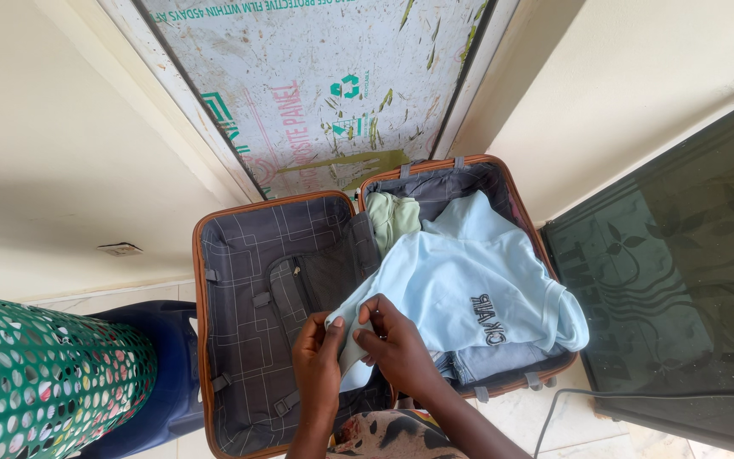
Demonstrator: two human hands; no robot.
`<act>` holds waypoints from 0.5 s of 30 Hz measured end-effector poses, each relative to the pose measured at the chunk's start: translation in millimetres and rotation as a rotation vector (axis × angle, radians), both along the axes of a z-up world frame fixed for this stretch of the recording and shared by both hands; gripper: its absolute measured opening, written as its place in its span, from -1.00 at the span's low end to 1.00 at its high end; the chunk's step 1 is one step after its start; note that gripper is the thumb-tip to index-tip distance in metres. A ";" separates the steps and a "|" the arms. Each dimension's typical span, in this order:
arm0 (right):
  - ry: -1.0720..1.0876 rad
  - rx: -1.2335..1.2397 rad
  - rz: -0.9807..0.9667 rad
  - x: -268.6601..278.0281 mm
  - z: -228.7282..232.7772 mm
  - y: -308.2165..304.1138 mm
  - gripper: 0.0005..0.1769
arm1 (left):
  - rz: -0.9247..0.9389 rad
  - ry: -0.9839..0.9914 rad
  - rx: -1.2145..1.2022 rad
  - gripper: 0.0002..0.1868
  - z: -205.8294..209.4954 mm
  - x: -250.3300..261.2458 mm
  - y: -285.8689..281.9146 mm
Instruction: The person packs clothing items into a suitcase by taking folded or unfolded garments from a laundry basket, refolding them by hand, and placing them into the suitcase compartments.
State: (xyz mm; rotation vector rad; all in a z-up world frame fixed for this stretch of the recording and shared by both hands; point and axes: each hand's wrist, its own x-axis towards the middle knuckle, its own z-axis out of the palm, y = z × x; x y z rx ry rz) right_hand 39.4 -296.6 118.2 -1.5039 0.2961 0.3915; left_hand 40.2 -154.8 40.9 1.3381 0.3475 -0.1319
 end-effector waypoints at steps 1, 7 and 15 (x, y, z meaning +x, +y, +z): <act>0.003 -0.011 -0.019 -0.2 -1.3 -1.9 -0.87 | 0.025 -0.024 0.035 -0.73 1.4 0.8 1.1; 0.084 -0.087 -0.212 -1.2 8.8 0.5 -0.88 | 0.177 0.037 0.128 -0.72 1.1 3.3 7.2; -0.565 -0.667 0.180 5.5 15.5 -5.0 -0.51 | 0.101 -0.079 0.046 -0.74 1.2 3.0 6.4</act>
